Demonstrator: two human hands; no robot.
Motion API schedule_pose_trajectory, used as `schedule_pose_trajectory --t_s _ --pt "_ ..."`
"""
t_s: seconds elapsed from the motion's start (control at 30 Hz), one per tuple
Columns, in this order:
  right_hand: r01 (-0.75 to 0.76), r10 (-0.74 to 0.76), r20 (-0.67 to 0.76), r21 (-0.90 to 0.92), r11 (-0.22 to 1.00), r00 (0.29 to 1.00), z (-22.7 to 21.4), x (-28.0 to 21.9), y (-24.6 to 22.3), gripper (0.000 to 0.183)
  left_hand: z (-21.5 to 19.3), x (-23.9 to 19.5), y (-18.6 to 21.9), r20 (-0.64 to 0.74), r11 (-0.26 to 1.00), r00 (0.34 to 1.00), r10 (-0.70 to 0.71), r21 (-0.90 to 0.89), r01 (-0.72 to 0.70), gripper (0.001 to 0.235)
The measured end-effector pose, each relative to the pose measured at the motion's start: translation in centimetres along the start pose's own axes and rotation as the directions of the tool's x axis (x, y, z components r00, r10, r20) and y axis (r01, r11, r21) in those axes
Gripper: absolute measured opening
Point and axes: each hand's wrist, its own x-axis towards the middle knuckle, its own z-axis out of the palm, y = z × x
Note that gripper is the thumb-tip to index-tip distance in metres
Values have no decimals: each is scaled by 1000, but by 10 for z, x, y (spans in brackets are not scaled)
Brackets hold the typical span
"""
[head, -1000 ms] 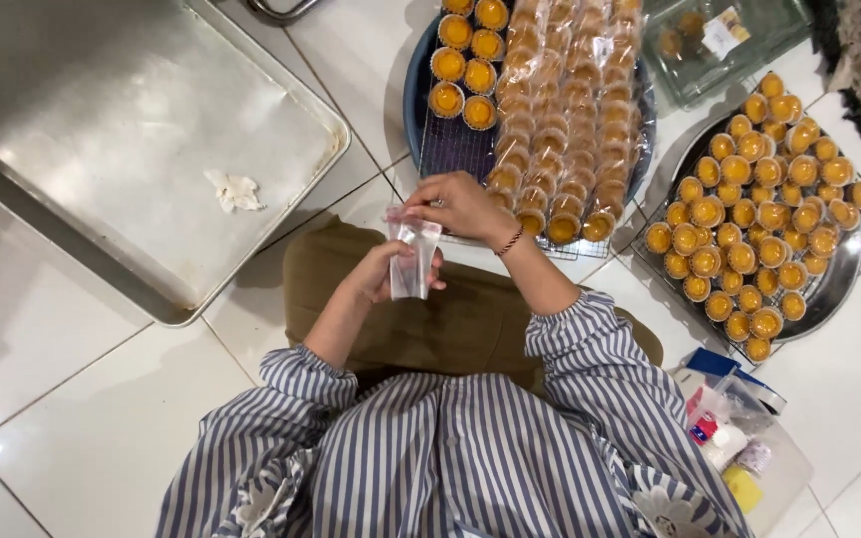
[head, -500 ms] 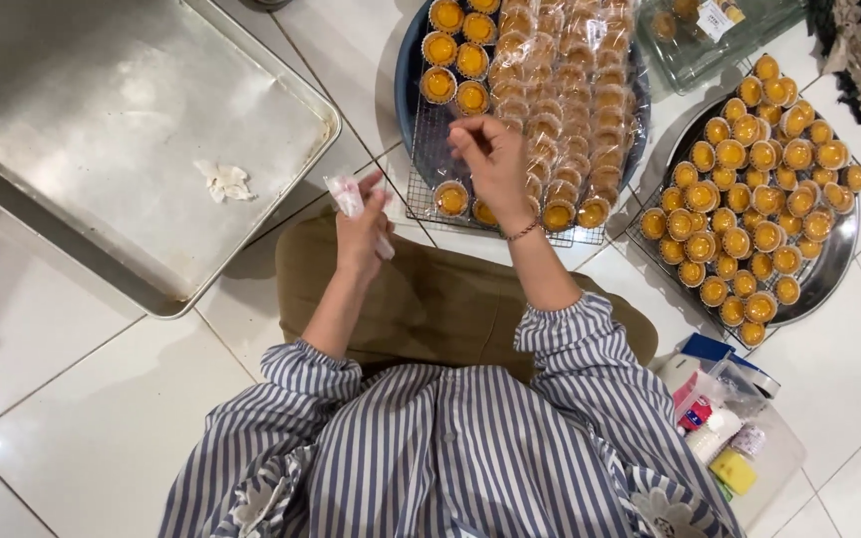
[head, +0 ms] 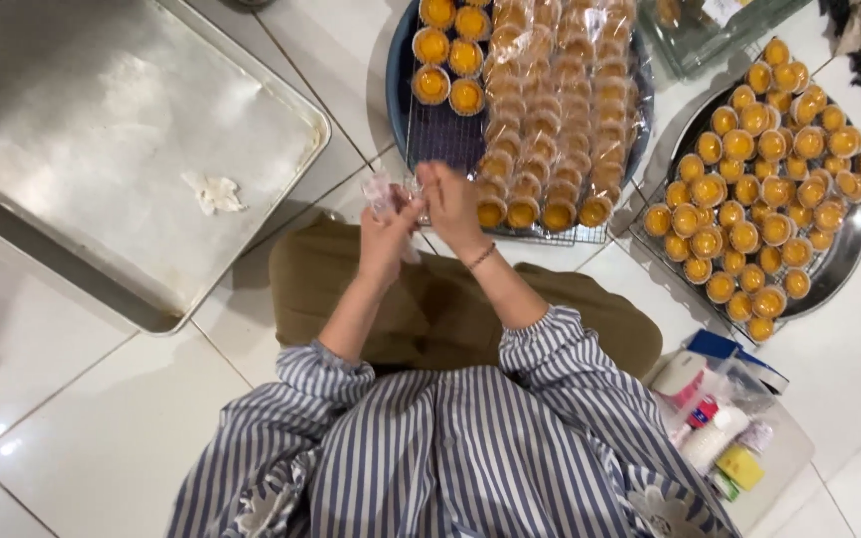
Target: The person sits on the floor and individually places small egg tarts into clear plastic bags. They pick up each tart from a wire rack, insert it into a bag, and place the packaged item back onto the rack. The person repeats this process for multiple tarts throughout the clip.
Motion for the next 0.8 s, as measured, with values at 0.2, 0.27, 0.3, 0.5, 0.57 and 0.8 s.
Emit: schedule_pose_trajectory --t_s 0.2,0.27,0.3,0.5,0.57,0.8 --pt "-131 135 -89 54 990 987 5 7 -5 36 -15 21 3 -98 940 944 314 -108 -323 21" --pt "-166 177 -102 111 980 979 6 10 16 36 -21 -6 39 -17 947 953 303 -106 -303 19" --pt "-202 224 -115 171 964 968 8 11 26 36 -26 -19 57 67 955 955 288 -97 -282 21" --pt "-187 434 183 -709 680 882 -19 110 53 62 -56 4 31 31 933 950 312 -196 -301 16" --pt "-46 368 199 -827 560 908 -21 129 108 69 -64 2 31 34 935 957 288 -225 -273 19" --pt "236 276 380 -867 438 883 -31 144 155 67 -86 -2 19 67 953 985 158 -270 -134 12"
